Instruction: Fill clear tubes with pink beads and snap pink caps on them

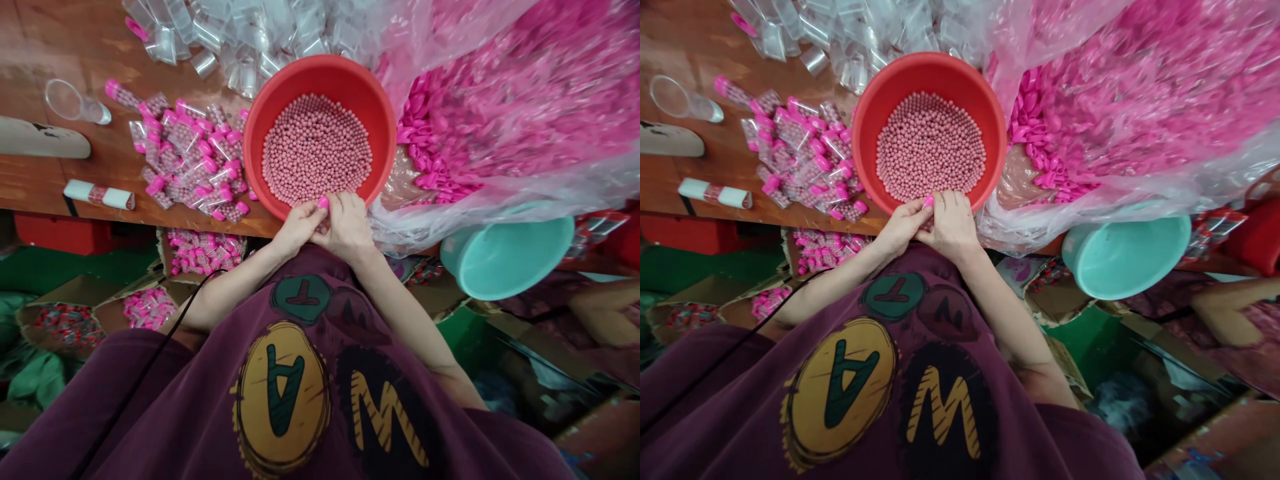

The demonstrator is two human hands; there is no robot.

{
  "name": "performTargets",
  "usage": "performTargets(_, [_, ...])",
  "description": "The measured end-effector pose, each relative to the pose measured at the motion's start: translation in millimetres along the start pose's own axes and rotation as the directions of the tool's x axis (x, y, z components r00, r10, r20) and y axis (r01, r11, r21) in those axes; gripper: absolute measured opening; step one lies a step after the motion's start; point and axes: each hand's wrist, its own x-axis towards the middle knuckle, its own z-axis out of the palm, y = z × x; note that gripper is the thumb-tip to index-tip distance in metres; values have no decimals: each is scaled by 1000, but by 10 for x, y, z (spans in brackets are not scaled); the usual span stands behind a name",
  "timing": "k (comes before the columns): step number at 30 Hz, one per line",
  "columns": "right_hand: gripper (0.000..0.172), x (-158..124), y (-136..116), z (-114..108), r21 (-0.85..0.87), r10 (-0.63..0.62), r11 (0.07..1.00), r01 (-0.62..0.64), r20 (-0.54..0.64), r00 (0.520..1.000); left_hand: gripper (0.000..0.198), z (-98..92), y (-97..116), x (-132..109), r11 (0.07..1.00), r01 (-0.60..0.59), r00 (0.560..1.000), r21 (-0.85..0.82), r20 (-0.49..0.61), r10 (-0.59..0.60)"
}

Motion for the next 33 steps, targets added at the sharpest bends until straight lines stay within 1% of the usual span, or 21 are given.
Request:
performTargets(4, [50,9,-13,47,-33,-5,999,5,-9,1000,18,46,-78,-30,999,-25,996,-21,-88,23])
performTargets(6, [46,25,-33,75,-50,3,999,-3,17,1000,23,38,-132,-20,999,-18,993,-48,-118,12])
performTargets(10, [41,51,-36,160,-73,5,997,4,123,992,27,12,-235,35,991,58,976,-121,-202,-82])
performTargets(12, [39,49,-15,218,-67,-5,998,15,151,988,25,14,-257,60,986,91,958,-141,-257,-126])
performTargets(14, [37,45,3,278,-50,-7,999,15,157,988,25,17,-252,77,985,104,945,-139,-295,-142])
performTargets(16, [42,57,5,327,-29,-17,999,22,141,990,22,5,-223,91,988,83,942,-129,-314,-120])
performTargets(18, [52,98,-12,361,-20,-44,999,47,109,993,18,-42,-182,106,991,36,940,-129,-332,-78])
performTargets(20, [59,171,-45,381,-29,-89,995,92,90,992,17,-130,-145,116,992,-14,939,-123,-343,-29])
performTargets(21, [60,216,-66,388,-35,-116,992,120,90,989,19,-187,-132,115,993,-36,938,-109,-346,-4])
performTargets(24, [53,373,-141,411,-16,-209,977,212,110,972,21,-368,-123,96,996,-80,933,-39,-355,61])
performTargets(27, [37,562,-214,435,24,-268,963,267,134,954,16,-519,-134,97,994,-112,909,13,-403,107])
performTargets(30, [32,758,-295,437,13,-282,959,283,152,947,13,-622,-105,153,987,-159,872,34,-463,157])
performTargets(33, [36,880,-399,420,-19,-235,970,241,165,958,13,-678,-9,237,974,-219,851,51,-479,217])
